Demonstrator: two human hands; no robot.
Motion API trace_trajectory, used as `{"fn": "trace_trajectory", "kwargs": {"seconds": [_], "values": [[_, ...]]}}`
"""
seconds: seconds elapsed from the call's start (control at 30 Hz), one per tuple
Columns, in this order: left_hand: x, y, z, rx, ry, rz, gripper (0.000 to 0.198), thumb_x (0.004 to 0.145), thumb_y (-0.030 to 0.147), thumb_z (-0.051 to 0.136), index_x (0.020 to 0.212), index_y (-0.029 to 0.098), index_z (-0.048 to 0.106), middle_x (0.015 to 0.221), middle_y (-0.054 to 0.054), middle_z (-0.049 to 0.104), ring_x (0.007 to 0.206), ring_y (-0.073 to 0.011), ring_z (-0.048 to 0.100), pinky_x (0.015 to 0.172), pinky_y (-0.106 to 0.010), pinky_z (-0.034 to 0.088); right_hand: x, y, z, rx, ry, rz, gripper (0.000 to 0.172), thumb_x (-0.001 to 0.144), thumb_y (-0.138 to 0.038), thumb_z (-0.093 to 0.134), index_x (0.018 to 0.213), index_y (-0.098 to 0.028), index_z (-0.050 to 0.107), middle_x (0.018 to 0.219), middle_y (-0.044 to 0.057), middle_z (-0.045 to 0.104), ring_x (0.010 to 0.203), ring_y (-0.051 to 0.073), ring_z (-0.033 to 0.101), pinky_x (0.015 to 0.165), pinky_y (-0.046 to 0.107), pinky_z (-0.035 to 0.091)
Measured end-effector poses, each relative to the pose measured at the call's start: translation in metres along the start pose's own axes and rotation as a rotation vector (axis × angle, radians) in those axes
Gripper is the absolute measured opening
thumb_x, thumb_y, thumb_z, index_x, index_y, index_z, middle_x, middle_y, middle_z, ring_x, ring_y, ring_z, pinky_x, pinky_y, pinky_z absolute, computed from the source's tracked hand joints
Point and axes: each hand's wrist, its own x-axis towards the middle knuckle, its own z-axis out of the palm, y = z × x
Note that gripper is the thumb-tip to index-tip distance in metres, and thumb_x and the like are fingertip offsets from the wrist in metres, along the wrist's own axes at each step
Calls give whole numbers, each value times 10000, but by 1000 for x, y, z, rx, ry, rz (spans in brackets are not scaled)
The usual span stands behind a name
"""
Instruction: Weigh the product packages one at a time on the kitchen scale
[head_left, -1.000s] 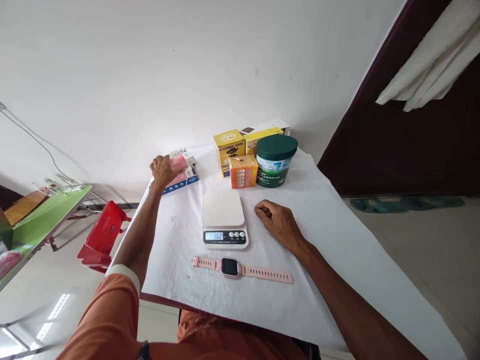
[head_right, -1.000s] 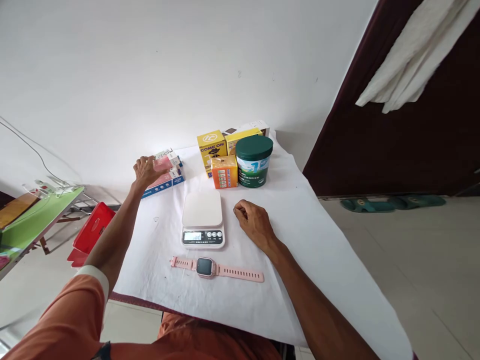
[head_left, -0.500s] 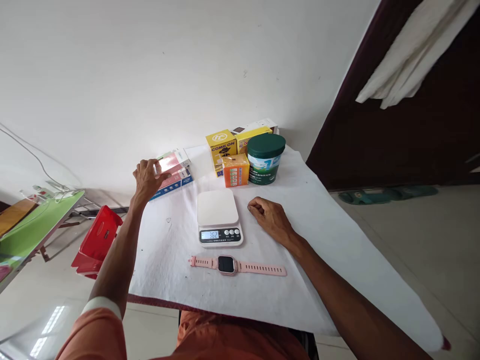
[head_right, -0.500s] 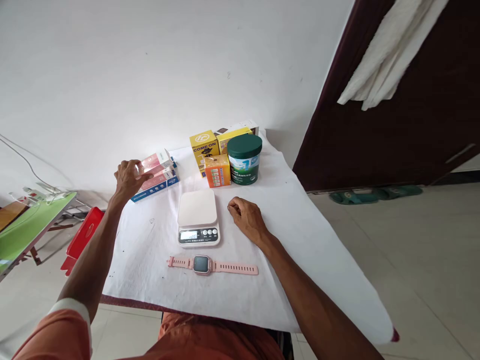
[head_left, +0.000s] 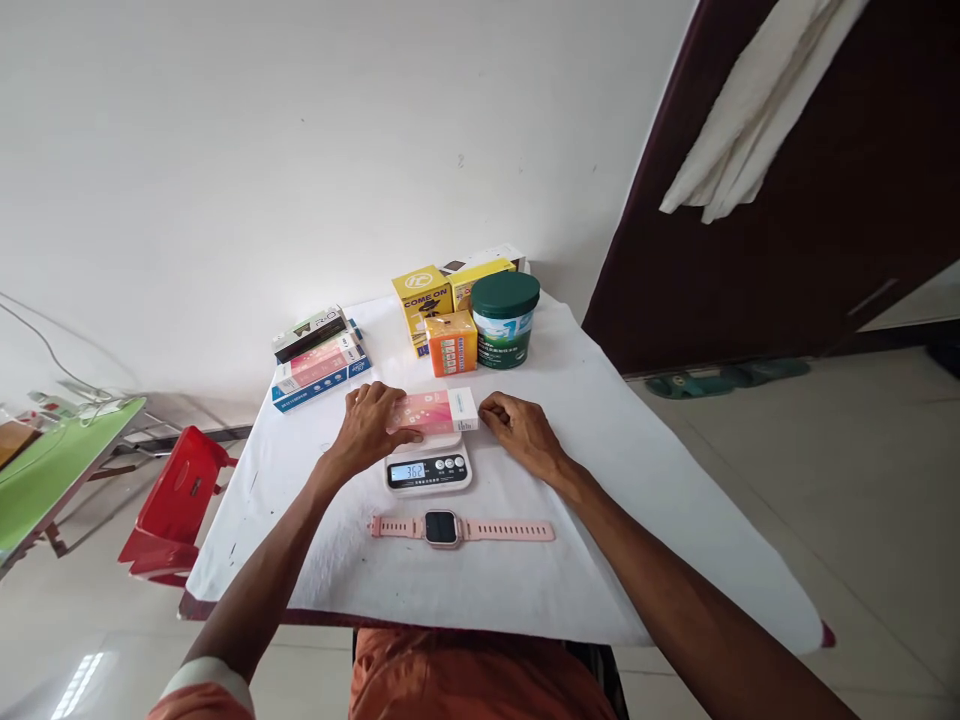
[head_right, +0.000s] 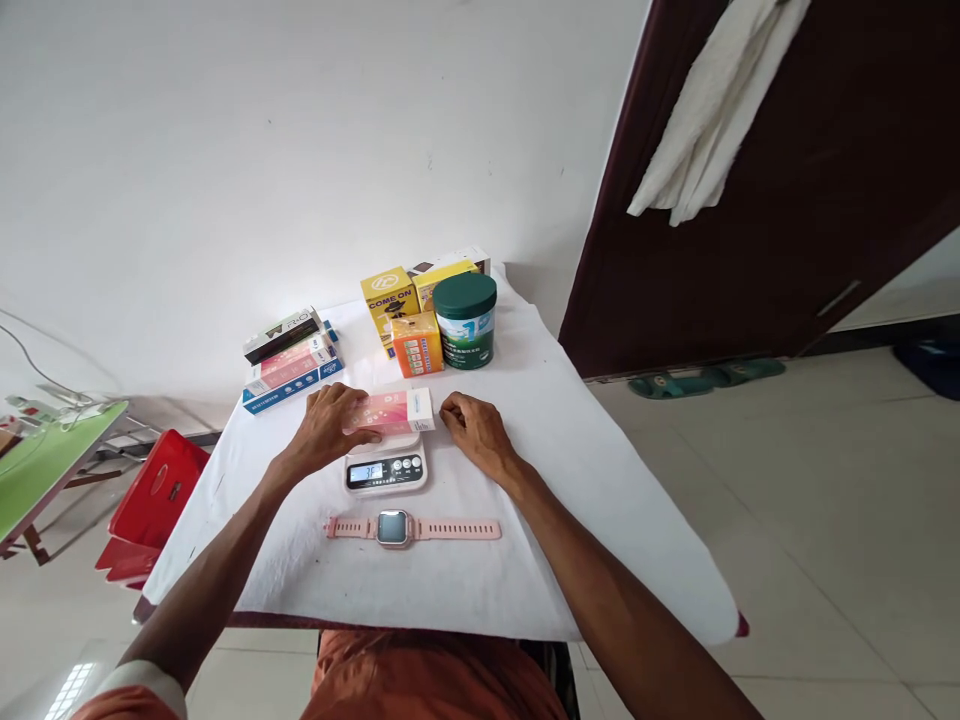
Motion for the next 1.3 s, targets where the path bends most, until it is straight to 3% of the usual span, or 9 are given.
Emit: {"fn": "trace_trajectory", "kwargs": {"seconds": [0.1, 0.2, 0.37, 0.53, 0.67, 0.77, 0.87, 1.07, 1.3], "values": [[-2, -5, -13, -105, 80, -4, 656, 790, 645, 773, 1295, 255, 623, 1219, -117, 655, 1163, -335, 595, 1031, -531, 438, 1, 0, 0, 9, -8, 11, 120, 875, -232, 540, 836, -214, 651, 792, 33, 736, 725, 188, 679, 687, 283, 485], [-12, -18, -21, -269, 315, -88, 511, 889, 599, 692, 1263, 255, 640, 1223, -98, 673, 1153, -280, 632, 1019, -457, 475, 1, 0, 0, 27, -6, 14, 124, 874, -248, 543, 836, -218, 657, 798, 33, 740, 729, 189, 678, 683, 286, 486], [-44, -45, 6, -354, 690, -431, 411, 1002, 541, 494, 1133, 193, 670, 1118, -98, 717, 1009, -220, 669, 899, -366, 514, -1, -3, -1, 118, 1, 56, 145, 865, -310, 570, 802, -213, 659, 746, 21, 706, 691, 184, 645, 657, 291, 484], [-54, -52, 38, -396, 546, -578, 427, 980, 550, 456, 1022, 187, 675, 973, -82, 739, 841, -201, 655, 774, -332, 503, -1, -19, -21, 268, 105, 77, 210, 906, -399, 578, 887, -205, 656, 750, 4, 664, 621, 161, 618, 624, 293, 503], [-47, -46, 39, -432, 531, -551, 423, 977, 547, 454, 1042, 189, 671, 1004, -87, 746, 855, -200, 661, 785, -331, 508, 6, -49, -31, 57, 103, -148, 232, 915, -412, 646, 1041, -221, 691, 1023, 69, 729, 928, 239, 682, 739, 342, 545], [-47, -46, 39, -455, 525, -538, 417, 967, 541, 471, 1058, 186, 670, 1064, -104, 749, 923, -219, 680, 769, -330, 509, 14, -73, -15, -148, 6, -377, 438, 895, -431, 716, 1274, -228, 638, 1320, 128, 669, 1246, 317, 594, 992, 474, 515], [-51, -47, 39, -477, 522, -544, 425, 951, 555, 496, 1062, 185, 674, 1064, -112, 749, 952, -234, 689, 725, -320, 503, 20, -90, 10, -364, -167, -455, 616, 827, -425, 809, 1353, -198, 582, 1397, 163, 621, 1318, 341, 541, 1099, 537, 426], [-52, -49, 34, -465, 546, -557, 410, 942, 537, 506, 1068, 189, 683, 1047, -109, 751, 950, -237, 693, 749, -335, 518, 29, -103, 33, -545, -303, -373, 407, 889, -245, 751, 1254, -119, 623, 1231, 162, 674, 1163, 339, 600, 945, 504, 476], [-52, -48, 30, -464, 548, -538, 382, 922, 513, 535, 1056, 191, 691, 1016, -102, 750, 928, -238, 695, 803, -367, 539, 33, -92, 11, -498, -244, -385, 312, 901, -252, 727, 1195, -176, 652, 1224, 127, 679, 1165, 300, 589, 942, 443, 451]]}}
